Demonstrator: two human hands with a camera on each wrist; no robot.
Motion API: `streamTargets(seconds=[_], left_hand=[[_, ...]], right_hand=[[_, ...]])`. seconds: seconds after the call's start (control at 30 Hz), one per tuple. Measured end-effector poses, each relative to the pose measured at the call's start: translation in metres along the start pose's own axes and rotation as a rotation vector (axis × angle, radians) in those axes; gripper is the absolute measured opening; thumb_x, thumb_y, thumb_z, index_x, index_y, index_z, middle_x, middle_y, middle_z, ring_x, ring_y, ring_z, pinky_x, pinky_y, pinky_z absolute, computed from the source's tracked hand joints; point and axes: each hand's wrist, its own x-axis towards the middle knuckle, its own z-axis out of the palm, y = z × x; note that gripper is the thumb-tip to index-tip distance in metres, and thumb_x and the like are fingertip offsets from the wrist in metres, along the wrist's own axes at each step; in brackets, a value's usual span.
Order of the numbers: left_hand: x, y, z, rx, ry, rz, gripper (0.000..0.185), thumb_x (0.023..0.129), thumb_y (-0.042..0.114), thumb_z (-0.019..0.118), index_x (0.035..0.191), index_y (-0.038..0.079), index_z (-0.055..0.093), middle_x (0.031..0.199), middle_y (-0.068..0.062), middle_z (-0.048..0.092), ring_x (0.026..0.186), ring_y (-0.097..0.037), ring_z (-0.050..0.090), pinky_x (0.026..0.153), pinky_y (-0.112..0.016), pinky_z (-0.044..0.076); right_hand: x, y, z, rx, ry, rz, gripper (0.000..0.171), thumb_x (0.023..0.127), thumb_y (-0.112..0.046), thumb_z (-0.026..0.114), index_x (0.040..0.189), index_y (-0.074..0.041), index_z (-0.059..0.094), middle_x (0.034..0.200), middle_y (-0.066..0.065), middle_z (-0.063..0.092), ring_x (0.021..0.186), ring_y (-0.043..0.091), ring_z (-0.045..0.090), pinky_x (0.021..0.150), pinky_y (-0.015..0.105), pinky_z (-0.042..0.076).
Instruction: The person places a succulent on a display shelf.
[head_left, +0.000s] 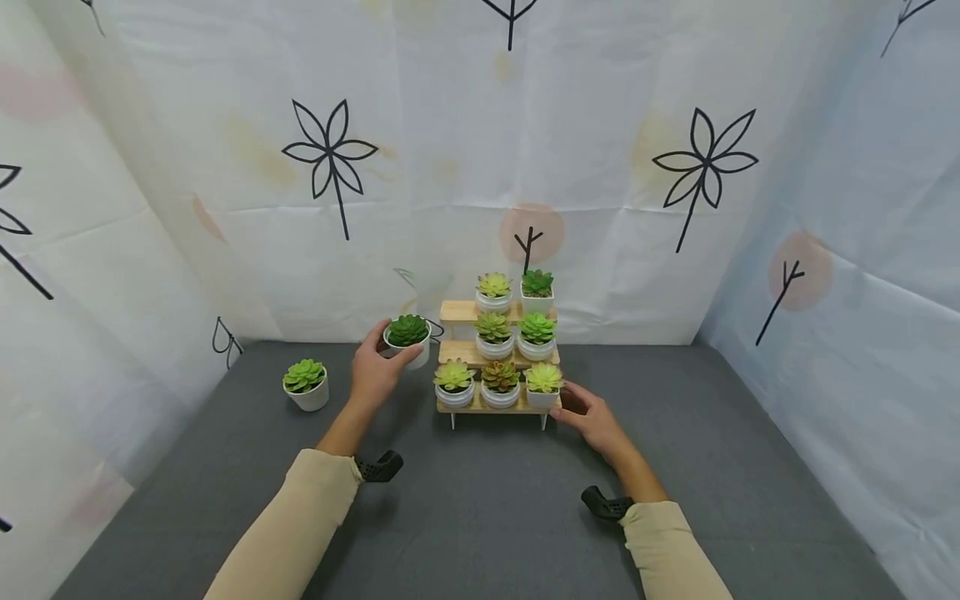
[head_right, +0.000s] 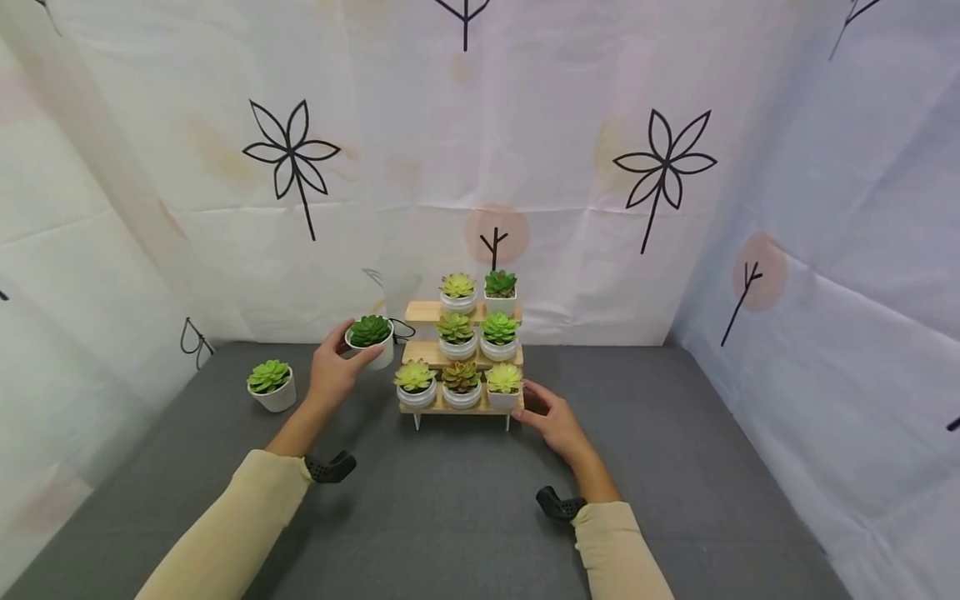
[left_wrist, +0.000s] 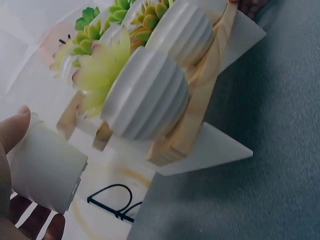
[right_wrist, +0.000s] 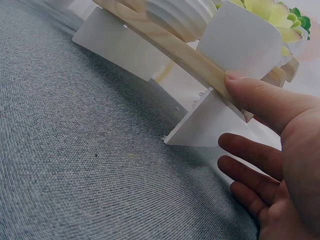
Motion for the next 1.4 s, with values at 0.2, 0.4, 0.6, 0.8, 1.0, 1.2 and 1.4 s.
streamTargets(seconds=[0.2,0.4,0.6,0.8,1.0,1.2,1.4], left_hand=[[0.0,0.009,0.007,-0.032,-0.012,0.033,0.08,0.083,0.03,0.079,0.148,0.006,0.039,0.132,-0.019,0.053,0.117,-0.032,0.051,0.087,-0.045,0.048],[0.001,0.019,0.012,-0.048,-0.026,0.065,0.079,0.082,0.028,0.08,0.147,0.005,0.04,0.133,-0.019,0.054,0.115,-0.031,0.053,0.086,-0.045,0.049],[0.002,0.024,0.018,-0.039,-0.066,0.066,0.078,0.083,0.028,0.08,0.148,0.008,0.041,0.131,-0.017,0.056,0.112,-0.03,0.055,0.081,-0.042,0.049],[0.002,0.027,0.023,-0.019,-0.141,0.051,0.079,0.083,0.028,0.079,0.148,0.008,0.04,0.132,-0.017,0.055,0.116,-0.032,0.052,0.087,-0.047,0.047],[0.003,0.029,0.026,-0.013,-0.21,0.026,0.082,0.084,0.03,0.078,0.151,0.007,0.035,0.139,-0.017,0.048,0.121,-0.032,0.049,0.092,-0.049,0.045],[0.003,0.031,0.03,-0.021,-0.23,0.013,0.082,0.085,0.03,0.077,0.151,0.008,0.033,0.144,-0.017,0.043,0.124,-0.033,0.046,0.094,-0.049,0.044],[0.002,0.032,0.033,-0.066,-0.233,0.0,0.081,0.085,0.028,0.077,0.151,0.009,0.034,0.144,-0.017,0.041,0.125,-0.033,0.046,0.092,-0.049,0.045]], right_hand=[[0.001,-0.001,0.0,-0.009,0.001,0.005,0.057,0.091,-0.007,0.068,0.141,0.007,0.044,0.13,0.031,0.053,0.117,0.042,0.053,0.091,0.046,0.046],[0.001,-0.001,0.001,-0.009,0.003,0.014,0.058,0.091,-0.008,0.068,0.141,0.006,0.044,0.13,0.031,0.053,0.117,0.042,0.053,0.092,0.047,0.046],[0.0,-0.002,0.001,-0.012,0.006,0.017,0.057,0.091,-0.006,0.068,0.141,0.007,0.044,0.129,0.03,0.054,0.117,0.042,0.053,0.091,0.046,0.046],[0.009,0.025,0.0,-0.007,0.021,0.0,0.059,0.091,-0.01,0.069,0.143,0.003,0.044,0.131,0.027,0.055,0.117,0.039,0.054,0.091,0.045,0.047],[0.011,0.032,0.0,-0.015,0.027,0.017,0.059,0.091,-0.009,0.069,0.143,0.002,0.044,0.131,0.026,0.055,0.117,0.039,0.054,0.091,0.044,0.047],[0.011,0.027,0.0,-0.003,0.017,0.023,0.058,0.091,-0.006,0.068,0.142,0.005,0.043,0.13,0.029,0.054,0.116,0.043,0.053,0.091,0.048,0.046],[0.011,0.031,0.0,-0.013,0.026,0.033,0.059,0.091,-0.012,0.069,0.143,0.0,0.045,0.131,0.025,0.055,0.116,0.037,0.054,0.091,0.043,0.047]])
